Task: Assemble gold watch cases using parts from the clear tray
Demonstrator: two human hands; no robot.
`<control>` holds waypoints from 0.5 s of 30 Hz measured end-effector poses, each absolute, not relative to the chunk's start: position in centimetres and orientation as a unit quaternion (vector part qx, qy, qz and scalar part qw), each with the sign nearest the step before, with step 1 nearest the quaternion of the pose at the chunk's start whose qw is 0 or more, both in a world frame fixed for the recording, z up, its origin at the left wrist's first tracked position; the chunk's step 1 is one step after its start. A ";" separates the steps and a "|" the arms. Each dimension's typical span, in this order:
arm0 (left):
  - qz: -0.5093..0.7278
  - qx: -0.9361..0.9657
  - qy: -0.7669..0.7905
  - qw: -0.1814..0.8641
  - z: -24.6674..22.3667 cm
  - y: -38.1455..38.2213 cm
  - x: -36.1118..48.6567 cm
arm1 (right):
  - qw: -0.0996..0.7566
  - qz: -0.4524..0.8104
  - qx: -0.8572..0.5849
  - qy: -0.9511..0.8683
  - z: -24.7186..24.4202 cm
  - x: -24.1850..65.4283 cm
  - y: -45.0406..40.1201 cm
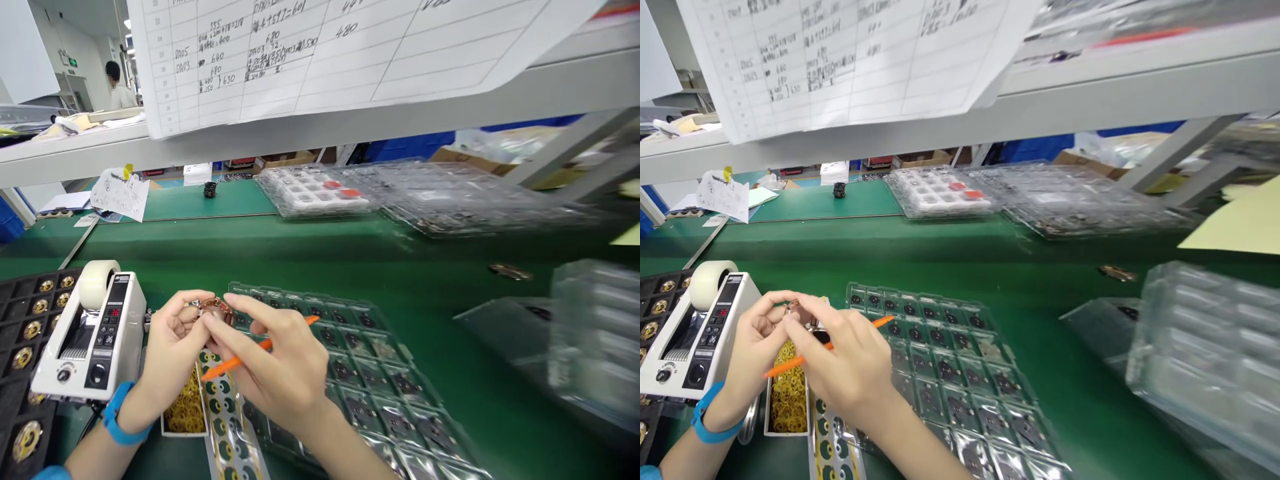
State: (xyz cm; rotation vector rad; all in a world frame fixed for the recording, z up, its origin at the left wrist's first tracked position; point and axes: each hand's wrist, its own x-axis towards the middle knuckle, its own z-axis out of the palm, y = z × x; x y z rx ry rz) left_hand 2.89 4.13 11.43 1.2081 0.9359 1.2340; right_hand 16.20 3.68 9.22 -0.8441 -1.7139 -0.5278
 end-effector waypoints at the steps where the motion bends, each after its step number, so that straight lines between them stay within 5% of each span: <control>1: 0.521 0.515 0.397 0.553 11.4 4.0 2.9 | 0.548 -0.220 -0.362 -0.721 9.2 16.2 3.9; 15: 0.538 0.614 0.434 0.381 11.2 2.7 3.0 | 0.566 -0.222 -0.304 -0.733 8.8 16.6 4.7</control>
